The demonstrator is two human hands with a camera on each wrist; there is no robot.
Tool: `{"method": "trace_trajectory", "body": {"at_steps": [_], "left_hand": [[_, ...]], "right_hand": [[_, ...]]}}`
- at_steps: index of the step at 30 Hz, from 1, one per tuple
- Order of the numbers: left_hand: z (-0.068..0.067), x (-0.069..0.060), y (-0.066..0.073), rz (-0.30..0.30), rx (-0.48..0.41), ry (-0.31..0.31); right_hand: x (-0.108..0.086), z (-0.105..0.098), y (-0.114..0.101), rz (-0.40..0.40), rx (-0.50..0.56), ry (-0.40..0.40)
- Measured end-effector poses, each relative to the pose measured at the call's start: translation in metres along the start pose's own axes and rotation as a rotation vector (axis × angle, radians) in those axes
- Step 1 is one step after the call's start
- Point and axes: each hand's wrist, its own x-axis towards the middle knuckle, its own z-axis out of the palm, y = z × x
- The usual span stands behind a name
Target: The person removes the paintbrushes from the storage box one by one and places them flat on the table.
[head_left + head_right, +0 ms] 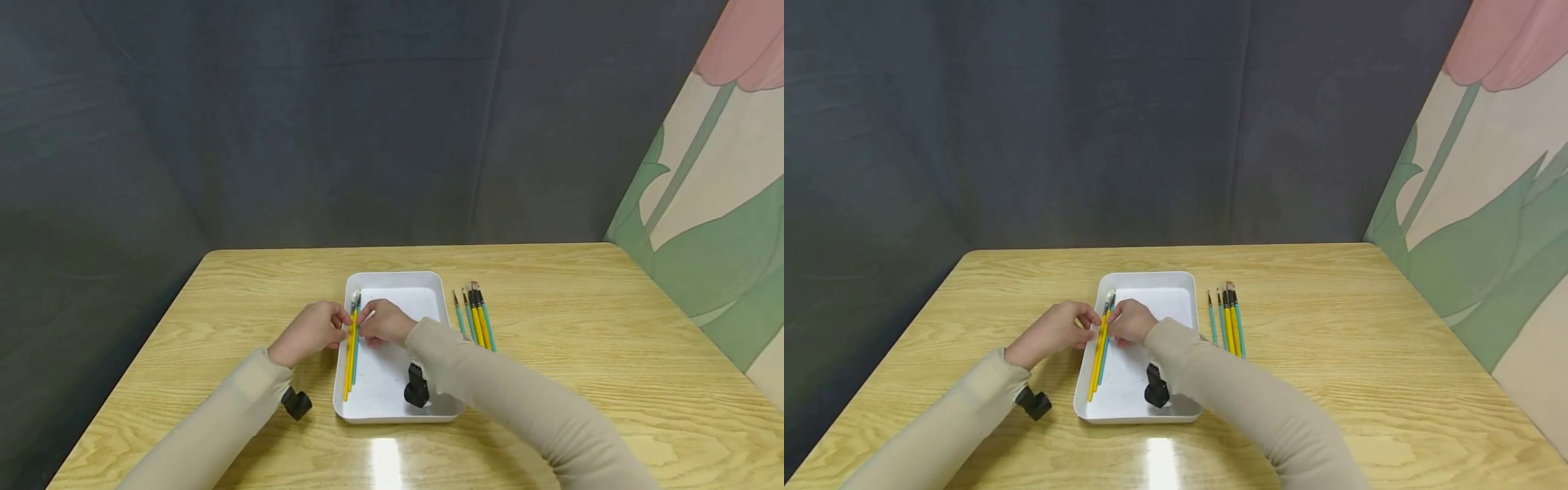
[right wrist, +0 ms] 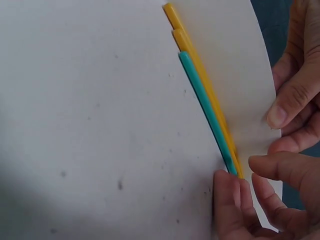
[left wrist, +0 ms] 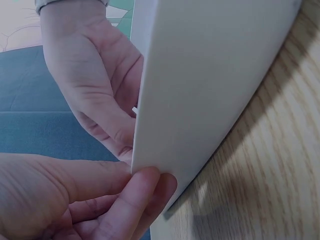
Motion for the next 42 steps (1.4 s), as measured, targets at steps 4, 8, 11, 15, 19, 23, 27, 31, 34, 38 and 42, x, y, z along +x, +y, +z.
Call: {"method": "trace_trajectory", "body": {"at_steps": [4, 8, 11, 15, 19, 23, 27, 31, 34, 38, 42], "left_hand": [[0.0, 0.0, 0.0, 0.003, 0.0, -0.003], [0.0, 0.0, 0.0, 0.01, -0.009, -0.006], [0.0, 0.0, 0.0, 0.012, -0.009, -0.005], [-0.001, 0.001, 0.0, 0.012, -0.014, -0.007], [-0.001, 0.0, 0.0, 0.015, -0.014, -0.008], [-0.001, 0.0, 0.0, 0.017, -0.019, -0.007], [0.0, 0.001, -0.001, 0.018, -0.031, -0.01], [0.0, 0.001, -0.001, 0.023, -0.032, -0.008], [0.0, 0.001, -0.001, 0.026, -0.027, -0.007], [0.0, 0.001, -0.001, 0.031, -0.028, -0.006], [0.0, 0.001, -0.001, 0.029, -0.033, -0.006]], "right_hand": [[0.004, 0.002, -0.002, 0.028, -0.025, 0.018], [0.007, 0.005, -0.003, 0.049, -0.059, 0.033], [0.008, 0.006, -0.005, 0.055, -0.076, 0.044], [0.009, 0.008, -0.007, 0.053, -0.091, 0.054], [0.01, 0.01, -0.007, 0.041, -0.121, 0.068], [0.015, 0.012, -0.005, 0.038, -0.166, 0.078], [0.019, 0.013, -0.003, 0.031, -0.218, 0.083], [0.02, 0.014, -0.005, 0.028, -0.285, 0.074], [0.02, 0.014, -0.007, 0.03, -0.34, 0.064], [0.018, 0.013, -0.011, 0.018, -0.393, 0.055], [0.018, 0.012, -0.012, -0.009, -0.422, 0.066]]}}
